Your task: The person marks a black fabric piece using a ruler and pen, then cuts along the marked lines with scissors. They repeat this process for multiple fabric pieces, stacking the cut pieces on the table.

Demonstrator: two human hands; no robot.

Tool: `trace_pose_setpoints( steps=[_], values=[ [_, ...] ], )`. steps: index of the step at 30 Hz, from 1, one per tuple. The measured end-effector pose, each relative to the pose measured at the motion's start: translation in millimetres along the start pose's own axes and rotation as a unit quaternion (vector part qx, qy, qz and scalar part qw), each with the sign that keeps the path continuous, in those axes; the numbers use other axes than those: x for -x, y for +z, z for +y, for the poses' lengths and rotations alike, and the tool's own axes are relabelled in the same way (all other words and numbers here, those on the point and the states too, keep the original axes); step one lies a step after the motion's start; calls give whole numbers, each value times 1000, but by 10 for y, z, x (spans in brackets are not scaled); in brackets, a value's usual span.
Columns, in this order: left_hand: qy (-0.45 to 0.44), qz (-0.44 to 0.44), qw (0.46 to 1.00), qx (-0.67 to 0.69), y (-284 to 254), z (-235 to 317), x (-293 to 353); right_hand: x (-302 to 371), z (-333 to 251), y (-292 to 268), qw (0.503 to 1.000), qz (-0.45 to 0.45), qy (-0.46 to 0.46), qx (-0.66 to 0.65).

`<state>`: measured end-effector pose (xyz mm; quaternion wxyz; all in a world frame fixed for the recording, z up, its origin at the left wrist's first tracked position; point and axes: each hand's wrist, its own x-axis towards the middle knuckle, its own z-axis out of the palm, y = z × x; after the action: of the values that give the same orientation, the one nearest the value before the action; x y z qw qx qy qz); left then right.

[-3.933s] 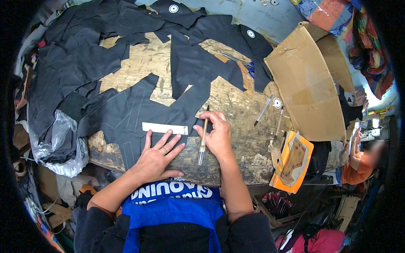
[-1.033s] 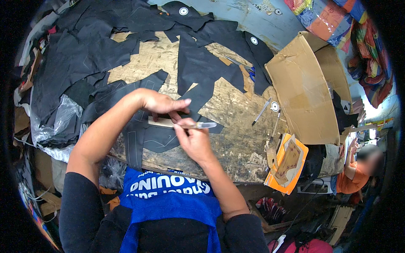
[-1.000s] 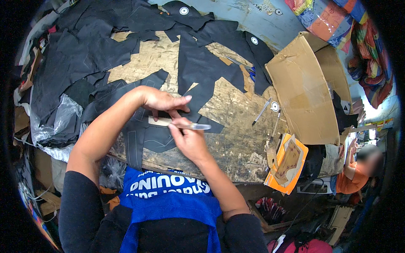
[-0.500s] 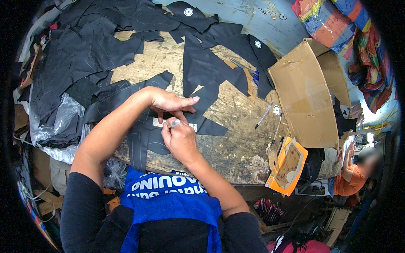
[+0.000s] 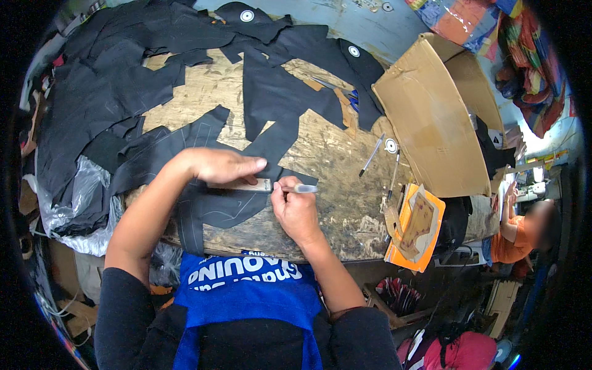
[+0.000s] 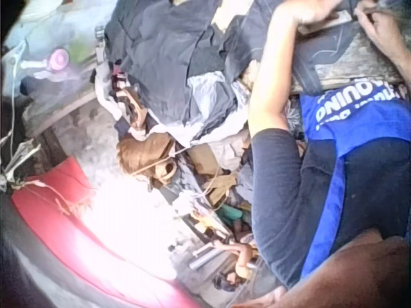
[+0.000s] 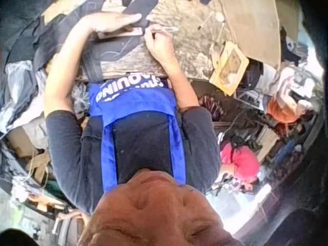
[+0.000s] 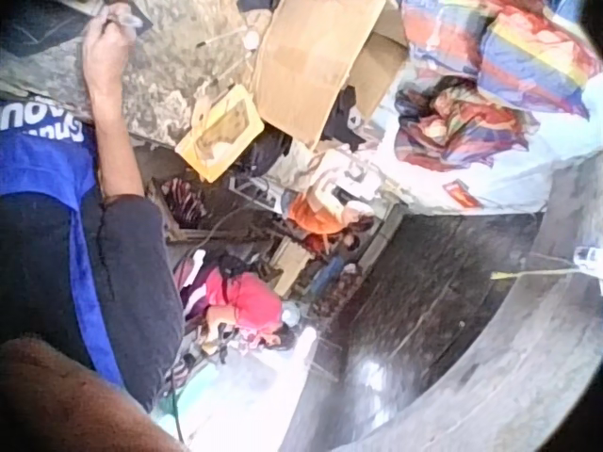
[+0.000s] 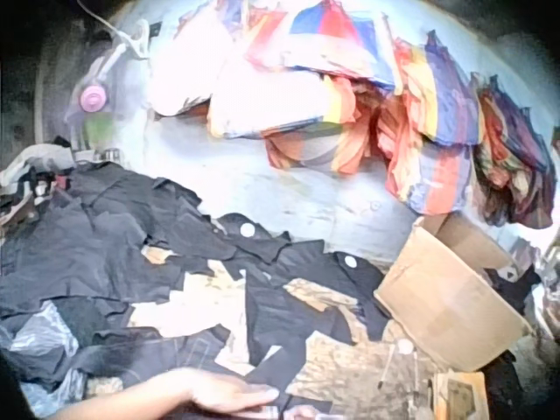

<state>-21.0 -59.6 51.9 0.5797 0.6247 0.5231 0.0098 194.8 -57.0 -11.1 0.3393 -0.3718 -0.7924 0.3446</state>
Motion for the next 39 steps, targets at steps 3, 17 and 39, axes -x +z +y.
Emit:
trace_pose_setpoints(
  steps=[3,17,39],
  values=[
    [11,124,984,-131,487,0,84,-25,77,50,967,82,92,-223],
    [66,488,840,-229,1253,-257,182,55,203,264,946,19,96,-309],
    [128,579,795,-130,923,-274,378,-9,218,281,980,34,40,-191]
  ],
)
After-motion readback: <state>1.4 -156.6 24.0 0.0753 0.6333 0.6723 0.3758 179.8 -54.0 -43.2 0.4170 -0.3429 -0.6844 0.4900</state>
